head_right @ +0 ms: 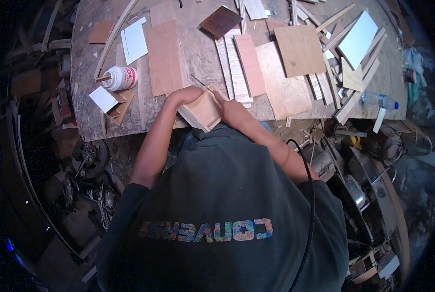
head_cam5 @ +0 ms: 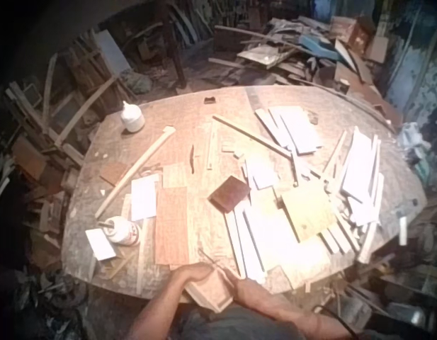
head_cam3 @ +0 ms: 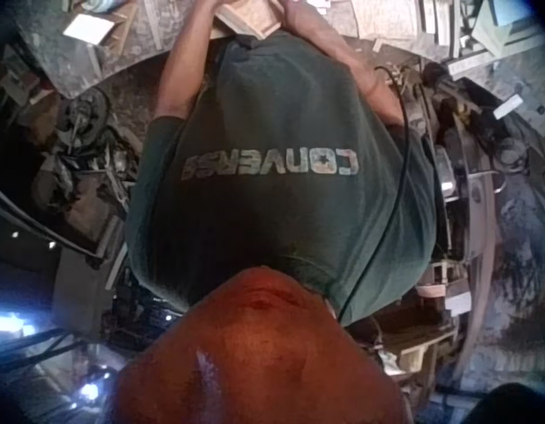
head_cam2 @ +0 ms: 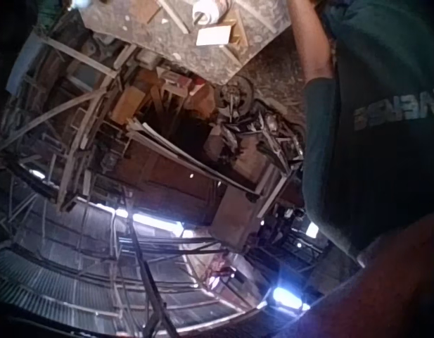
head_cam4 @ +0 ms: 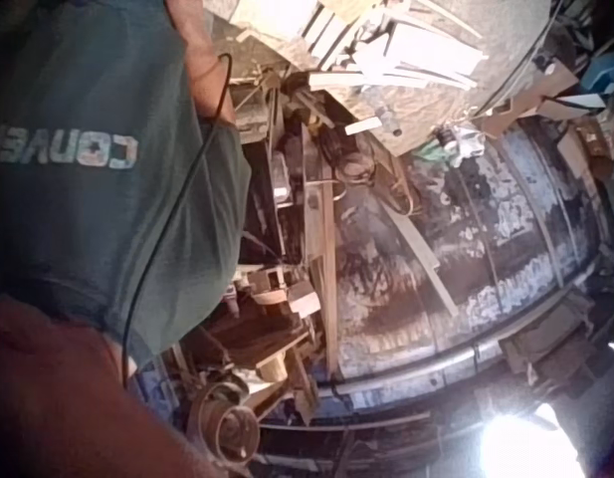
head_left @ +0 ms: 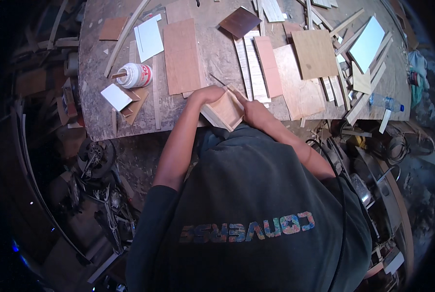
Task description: The person assembles a small wooden box by hand, fitting together pre-cut wooden pieces on a cluttered workbench. They use a thin metal rod to pry and adjust the joints of the box frame, ensuring the pieces align correctly. The person repeatedly lifts and rotates the box to check the fit of the corners and sides.
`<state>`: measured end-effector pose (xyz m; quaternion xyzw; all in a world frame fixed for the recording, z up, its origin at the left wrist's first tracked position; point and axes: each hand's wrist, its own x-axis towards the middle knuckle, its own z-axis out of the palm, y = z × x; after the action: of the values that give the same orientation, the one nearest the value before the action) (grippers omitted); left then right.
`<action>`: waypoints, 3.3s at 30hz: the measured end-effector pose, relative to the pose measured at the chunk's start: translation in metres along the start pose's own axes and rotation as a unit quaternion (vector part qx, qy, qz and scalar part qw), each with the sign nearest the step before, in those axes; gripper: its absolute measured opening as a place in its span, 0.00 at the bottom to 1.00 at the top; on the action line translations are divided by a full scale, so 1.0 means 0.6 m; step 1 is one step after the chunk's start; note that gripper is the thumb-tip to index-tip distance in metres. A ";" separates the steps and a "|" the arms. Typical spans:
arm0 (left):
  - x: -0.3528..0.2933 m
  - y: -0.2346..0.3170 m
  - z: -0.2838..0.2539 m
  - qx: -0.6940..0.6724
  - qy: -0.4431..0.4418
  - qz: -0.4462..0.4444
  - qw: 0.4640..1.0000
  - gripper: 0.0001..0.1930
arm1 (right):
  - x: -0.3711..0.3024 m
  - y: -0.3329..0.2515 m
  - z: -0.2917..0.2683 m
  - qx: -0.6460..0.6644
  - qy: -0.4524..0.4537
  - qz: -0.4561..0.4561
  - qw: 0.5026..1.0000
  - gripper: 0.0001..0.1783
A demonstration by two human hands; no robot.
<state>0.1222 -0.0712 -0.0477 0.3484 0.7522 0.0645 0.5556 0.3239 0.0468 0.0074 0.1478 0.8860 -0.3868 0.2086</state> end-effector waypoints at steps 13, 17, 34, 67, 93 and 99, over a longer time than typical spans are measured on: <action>0.002 0.018 -0.013 0.015 -0.018 -0.043 0.999 0.33 | 0.041 -0.008 0.008 -0.058 0.007 0.014 0.998 0.50; 0.007 0.018 -0.002 0.060 -0.015 0.006 0.998 0.30 | 0.017 0.001 0.012 -0.081 0.013 0.016 0.997 0.51; -0.136 0.166 -0.040 0.049 0.130 0.014 0.990 0.30 | 0.014 -0.043 -0.102 0.188 0.270 -0.043 0.943 0.38; -0.144 0.119 0.034 -0.172 0.524 0.013 0.834 0.39 | -0.026 0.006 -0.049 0.212 0.196 -0.116 0.951 0.25; -0.062 0.096 0.091 -0.420 0.316 0.198 0.827 0.55 | -0.008 0.050 -0.044 0.162 0.176 -0.127 0.963 0.18; -0.045 0.075 0.098 -0.398 0.316 0.229 0.830 0.52 | 0.008 0.076 0.018 0.222 0.230 -0.134 0.938 0.19</action>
<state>0.1984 -0.0703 -0.0268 0.2198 0.6943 0.5909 0.3472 0.3420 0.0693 -0.0298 0.1554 0.8130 -0.5534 -0.0930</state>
